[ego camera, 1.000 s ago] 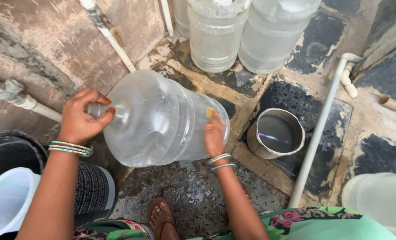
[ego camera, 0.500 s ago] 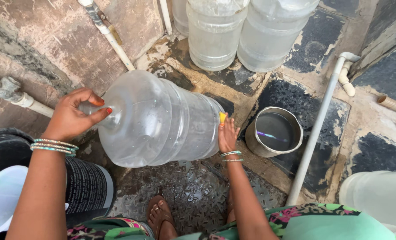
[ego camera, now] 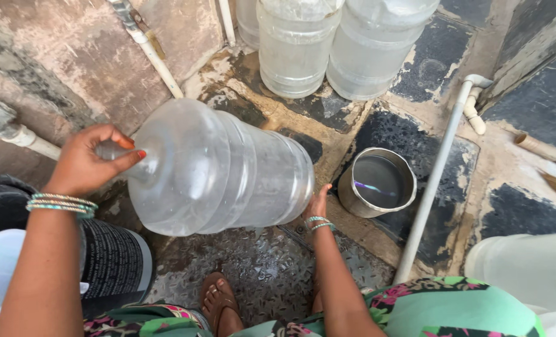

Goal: The person cleans a large plastic water dispenser bottle. They first scrub the inside of the bottle's neck with a toothbrush, then wipe the exterior surface with a yellow sponge.

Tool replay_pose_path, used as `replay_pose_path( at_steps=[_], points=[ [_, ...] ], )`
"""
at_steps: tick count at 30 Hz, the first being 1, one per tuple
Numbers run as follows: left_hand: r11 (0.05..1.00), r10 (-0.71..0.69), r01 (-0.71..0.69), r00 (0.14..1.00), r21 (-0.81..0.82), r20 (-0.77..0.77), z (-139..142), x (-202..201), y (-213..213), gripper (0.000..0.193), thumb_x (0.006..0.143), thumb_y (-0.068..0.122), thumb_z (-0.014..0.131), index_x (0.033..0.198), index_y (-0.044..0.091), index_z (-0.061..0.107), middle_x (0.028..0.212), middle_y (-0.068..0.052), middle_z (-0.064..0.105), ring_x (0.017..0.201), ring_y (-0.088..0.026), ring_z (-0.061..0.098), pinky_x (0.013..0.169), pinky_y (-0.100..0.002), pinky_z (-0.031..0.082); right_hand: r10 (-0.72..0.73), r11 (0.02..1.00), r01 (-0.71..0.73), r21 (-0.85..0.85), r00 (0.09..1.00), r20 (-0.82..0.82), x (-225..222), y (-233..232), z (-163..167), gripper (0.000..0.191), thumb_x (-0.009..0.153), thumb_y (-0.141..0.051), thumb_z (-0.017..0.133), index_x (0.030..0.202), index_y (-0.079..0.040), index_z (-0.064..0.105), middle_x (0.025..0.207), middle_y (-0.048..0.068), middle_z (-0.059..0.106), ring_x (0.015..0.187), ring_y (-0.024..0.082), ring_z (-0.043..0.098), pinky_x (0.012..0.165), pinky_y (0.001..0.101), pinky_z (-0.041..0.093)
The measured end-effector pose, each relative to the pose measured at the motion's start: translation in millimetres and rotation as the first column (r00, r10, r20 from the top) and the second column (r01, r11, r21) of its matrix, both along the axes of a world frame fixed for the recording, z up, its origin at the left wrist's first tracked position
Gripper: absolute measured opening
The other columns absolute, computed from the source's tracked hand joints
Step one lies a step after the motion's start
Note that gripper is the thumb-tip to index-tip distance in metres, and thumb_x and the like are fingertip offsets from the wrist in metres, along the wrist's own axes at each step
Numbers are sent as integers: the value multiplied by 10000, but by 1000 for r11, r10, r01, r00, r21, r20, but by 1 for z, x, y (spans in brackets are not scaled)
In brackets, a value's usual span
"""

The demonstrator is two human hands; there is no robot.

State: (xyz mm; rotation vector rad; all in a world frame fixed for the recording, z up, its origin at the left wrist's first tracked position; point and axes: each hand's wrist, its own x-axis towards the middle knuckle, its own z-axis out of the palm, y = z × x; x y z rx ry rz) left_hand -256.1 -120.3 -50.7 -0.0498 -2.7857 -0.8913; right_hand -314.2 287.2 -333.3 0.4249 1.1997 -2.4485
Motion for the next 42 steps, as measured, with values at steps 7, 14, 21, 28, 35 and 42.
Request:
replay_pose_path(
  at_steps=[7, 14, 21, 28, 35, 42],
  points=[
    [987, 159, -159, 984, -17, 83, 14, -2, 9, 246, 807, 253, 854, 899, 57, 736, 828, -110, 736, 712, -186, 678, 671, -359, 536, -74, 944, 153, 293, 962, -262, -18, -13, 10, 968, 951, -734, 162, 1484, 19, 454, 1458, 227, 552, 1366, 365, 529, 1174, 485, 390],
    [959, 270, -277, 957, 60, 103, 9, -3, 6, 257, 821, 255, 834, 910, 42, 723, 791, -118, 713, 628, -189, 661, 595, -370, 540, 335, 253, 434, 865, 799, -499, 8, -71, 60, 738, 1015, -508, 360, 1535, 16, 358, 1629, 210, 350, 1535, 315, 273, 1271, 489, 102],
    [959, 282, -283, 957, 6, 70, 1, -9, 2, 258, 805, 273, 836, 908, 61, 732, 830, -108, 733, 678, -209, 691, 667, -379, 556, 441, 590, 492, 640, 467, -767, 67, -120, 112, 1002, 1014, -711, 202, 1625, 83, 242, 1722, 295, 140, 1612, 409, 101, 1274, 592, -31],
    [976, 217, -218, 975, 17, 56, -3, -11, -5, 253, 797, 262, 842, 894, 61, 725, 797, -94, 716, 680, -181, 663, 668, -353, 532, 324, -178, 204, 963, 936, -138, 29, -46, 34, 502, 897, -478, 588, 1147, -43, 586, 1690, 156, 384, 1540, 271, 353, 1340, 414, 240],
    [982, 183, -185, 982, 40, 47, -1, -8, 1, 263, 777, 289, 842, 890, 79, 731, 814, -84, 726, 708, -181, 660, 704, -360, 534, 5, 999, -6, 44, 999, 33, 15, -18, 20, 1196, 796, -894, 39, 1573, -16, 272, 1606, 260, 336, 1498, 412, 319, 1213, 541, 252],
    [934, 342, -302, 909, -191, 240, 19, -17, 42, 371, 792, 483, 792, 977, 163, 764, 853, -125, 761, 751, -322, 769, 836, -442, 572, 15, 999, -17, 33, 997, 76, 16, 3, 47, 1313, 726, -961, -29, 1578, -3, 258, 1600, 281, 345, 1504, 412, 297, 1194, 559, 231]
  ],
)
